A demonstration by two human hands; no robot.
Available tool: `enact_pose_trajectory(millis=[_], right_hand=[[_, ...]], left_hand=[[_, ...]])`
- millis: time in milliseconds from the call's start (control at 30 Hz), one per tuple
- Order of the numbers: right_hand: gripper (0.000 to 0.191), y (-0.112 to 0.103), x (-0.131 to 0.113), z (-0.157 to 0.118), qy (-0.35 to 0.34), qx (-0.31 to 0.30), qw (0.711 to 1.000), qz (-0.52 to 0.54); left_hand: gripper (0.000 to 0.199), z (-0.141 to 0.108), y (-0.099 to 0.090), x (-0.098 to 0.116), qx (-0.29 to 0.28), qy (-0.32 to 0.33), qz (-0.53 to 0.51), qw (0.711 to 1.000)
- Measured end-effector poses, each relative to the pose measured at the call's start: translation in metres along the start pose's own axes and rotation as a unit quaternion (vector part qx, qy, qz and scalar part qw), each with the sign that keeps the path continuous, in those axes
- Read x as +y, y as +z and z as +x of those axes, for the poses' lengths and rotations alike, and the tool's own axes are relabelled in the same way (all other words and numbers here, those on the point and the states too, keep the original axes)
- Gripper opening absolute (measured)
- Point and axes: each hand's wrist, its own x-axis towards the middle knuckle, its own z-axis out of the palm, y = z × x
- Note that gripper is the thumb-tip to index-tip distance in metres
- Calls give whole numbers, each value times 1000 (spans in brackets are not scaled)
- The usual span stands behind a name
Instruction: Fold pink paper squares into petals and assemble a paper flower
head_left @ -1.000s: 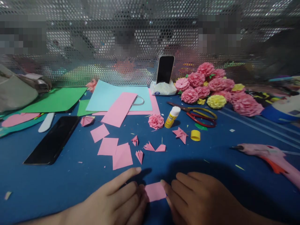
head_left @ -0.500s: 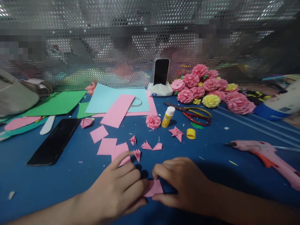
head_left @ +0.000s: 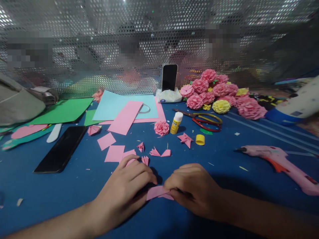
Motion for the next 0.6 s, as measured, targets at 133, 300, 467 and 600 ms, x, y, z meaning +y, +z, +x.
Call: enact_pose_trajectory(millis=[133,300,467,600], right_hand=[[13,-1,-2,1,16,19,1000,-6],[8,-1,-3,4,133,12,991,18],[37,-2,-1,5,82,-28,996,34],[52,-6,-1,8,43,-78,994,66]], left_hand=[[18,-2,-2,0,41,19,14,999],[28,-10,-2,4,113,156,141,971],[18,-13,-3,12,117,218,220,943],[30,-13,0,12,106,204,191,954]])
